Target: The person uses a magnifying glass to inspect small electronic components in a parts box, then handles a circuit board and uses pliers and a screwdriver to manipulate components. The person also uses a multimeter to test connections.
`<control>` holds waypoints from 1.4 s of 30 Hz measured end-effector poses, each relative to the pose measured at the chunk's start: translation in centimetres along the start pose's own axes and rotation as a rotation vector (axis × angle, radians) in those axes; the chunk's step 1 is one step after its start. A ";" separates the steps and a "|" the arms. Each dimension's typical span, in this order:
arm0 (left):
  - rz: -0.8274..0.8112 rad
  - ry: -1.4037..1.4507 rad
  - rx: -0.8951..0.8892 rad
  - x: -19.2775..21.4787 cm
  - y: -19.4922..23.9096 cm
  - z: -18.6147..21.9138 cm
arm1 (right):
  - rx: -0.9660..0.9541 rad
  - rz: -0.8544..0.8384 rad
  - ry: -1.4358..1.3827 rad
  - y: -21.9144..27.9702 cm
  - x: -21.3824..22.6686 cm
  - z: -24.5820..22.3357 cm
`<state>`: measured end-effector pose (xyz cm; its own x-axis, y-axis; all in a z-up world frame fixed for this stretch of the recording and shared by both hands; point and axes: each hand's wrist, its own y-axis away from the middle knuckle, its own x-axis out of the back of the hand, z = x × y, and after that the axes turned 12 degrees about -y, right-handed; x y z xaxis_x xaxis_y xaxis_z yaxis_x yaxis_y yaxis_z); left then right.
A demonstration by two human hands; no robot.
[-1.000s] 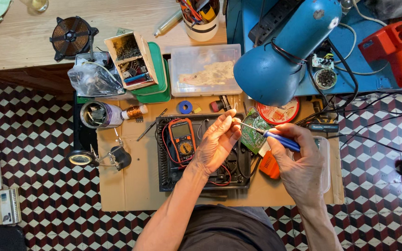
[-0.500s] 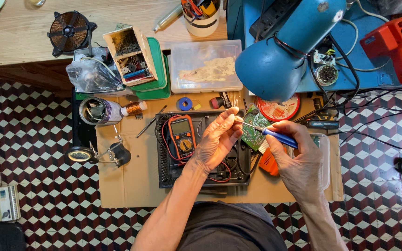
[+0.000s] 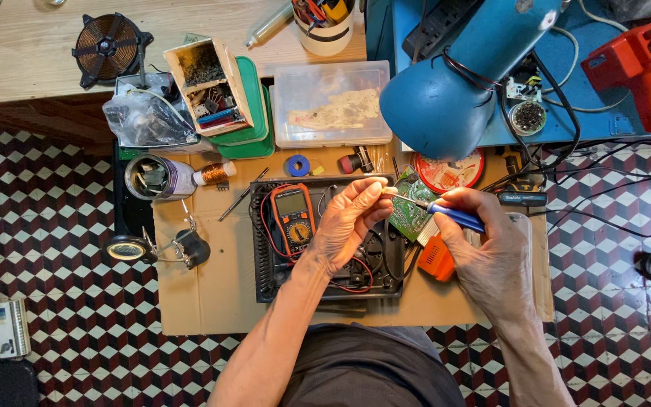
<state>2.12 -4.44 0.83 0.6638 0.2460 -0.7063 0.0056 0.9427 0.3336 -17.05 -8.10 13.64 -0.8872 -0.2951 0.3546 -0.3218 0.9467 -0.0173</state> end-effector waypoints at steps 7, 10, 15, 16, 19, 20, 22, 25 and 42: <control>-0.026 -0.024 -0.033 0.4 -0.4 0.0 | 0.050 -0.025 0.081 -0.1 0.0 -0.3; 0.022 0.052 -0.017 0.0 -0.3 -0.3 | 0.105 -0.003 0.112 0.2 -0.4 -0.4; 0.102 0.188 0.061 -0.6 -0.1 -0.5 | 0.159 -0.008 0.105 0.2 -0.8 -0.4; 0.112 0.196 0.069 -0.7 -0.1 -0.5 | 0.158 -0.015 0.122 0.2 -0.7 -0.4; 0.122 0.153 0.064 -0.8 0.0 -0.4 | 0.170 -0.037 0.157 0.2 -0.6 -0.4; 0.121 0.145 0.056 -0.8 0.0 -0.3 | 0.183 -0.046 0.160 0.1 -0.6 -0.4; 0.117 0.130 0.041 -0.9 0.0 -0.4 | 0.194 -0.051 0.174 0.2 -0.6 -0.5; 0.122 0.102 0.016 -1.0 0.0 -0.7 | 0.148 -0.043 0.215 0.3 -0.5 -0.7; 0.147 0.112 0.019 -1.0 0.3 -2.5 | 0.256 0.012 0.191 1.1 -1.0 0.2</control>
<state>-0.36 -3.88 0.05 0.5707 0.4056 -0.7140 -0.0707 0.8905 0.4494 -16.58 -6.76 13.10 -0.8208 -0.2316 0.5221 -0.4061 0.8794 -0.2484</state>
